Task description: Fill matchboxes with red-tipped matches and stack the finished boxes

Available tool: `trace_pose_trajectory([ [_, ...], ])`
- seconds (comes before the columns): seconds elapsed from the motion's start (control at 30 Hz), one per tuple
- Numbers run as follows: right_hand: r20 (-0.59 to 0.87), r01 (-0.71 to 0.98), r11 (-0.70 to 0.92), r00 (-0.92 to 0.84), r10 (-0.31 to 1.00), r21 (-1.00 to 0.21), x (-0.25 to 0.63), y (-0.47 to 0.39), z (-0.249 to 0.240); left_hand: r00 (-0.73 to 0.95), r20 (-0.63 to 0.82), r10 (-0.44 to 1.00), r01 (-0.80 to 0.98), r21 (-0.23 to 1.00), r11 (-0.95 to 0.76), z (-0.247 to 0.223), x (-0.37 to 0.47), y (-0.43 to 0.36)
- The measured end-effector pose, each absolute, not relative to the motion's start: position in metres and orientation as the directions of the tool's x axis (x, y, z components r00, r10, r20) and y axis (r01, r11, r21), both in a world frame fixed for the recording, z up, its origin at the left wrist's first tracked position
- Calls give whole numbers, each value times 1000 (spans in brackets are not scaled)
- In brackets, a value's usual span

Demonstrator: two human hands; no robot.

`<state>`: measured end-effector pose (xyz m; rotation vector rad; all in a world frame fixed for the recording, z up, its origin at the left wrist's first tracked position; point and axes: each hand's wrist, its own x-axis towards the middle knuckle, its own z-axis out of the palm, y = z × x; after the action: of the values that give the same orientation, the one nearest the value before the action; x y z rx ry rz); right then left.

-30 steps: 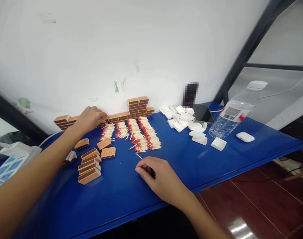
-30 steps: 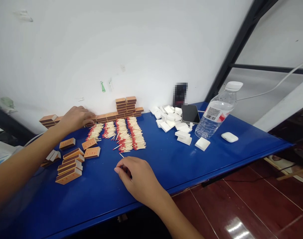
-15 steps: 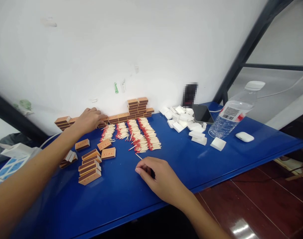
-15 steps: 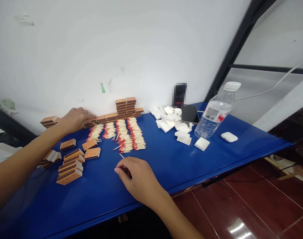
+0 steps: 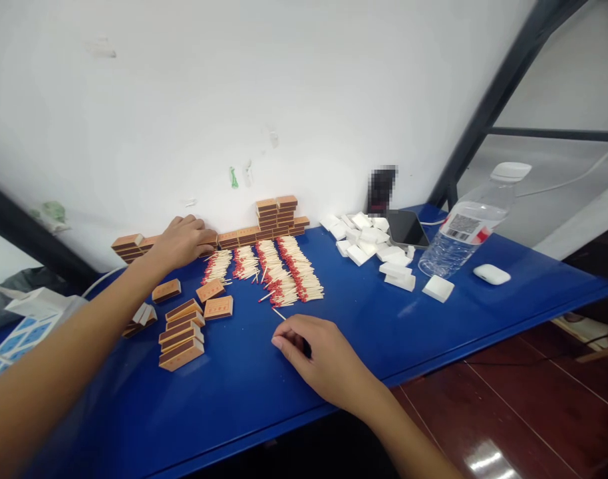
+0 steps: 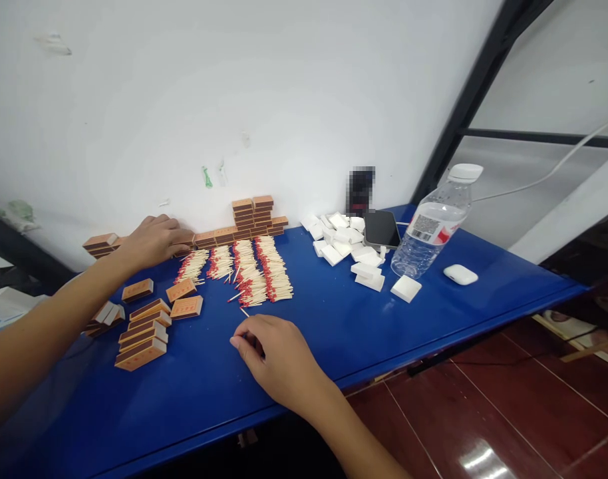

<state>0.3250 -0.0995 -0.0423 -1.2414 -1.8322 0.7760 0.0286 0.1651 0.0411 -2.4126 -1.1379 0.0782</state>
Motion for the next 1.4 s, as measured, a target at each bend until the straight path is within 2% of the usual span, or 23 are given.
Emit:
trace_pose_trajectory([
  [1.1,246,470,325,-223,943,-821,325,-98,-42,696,160,700,696,-388,-604,38,36,176],
  [1.4,260,477,341,-229,938,-810,325,-97,-43,687,133,714,688,-435,-581,41,28,175],
])
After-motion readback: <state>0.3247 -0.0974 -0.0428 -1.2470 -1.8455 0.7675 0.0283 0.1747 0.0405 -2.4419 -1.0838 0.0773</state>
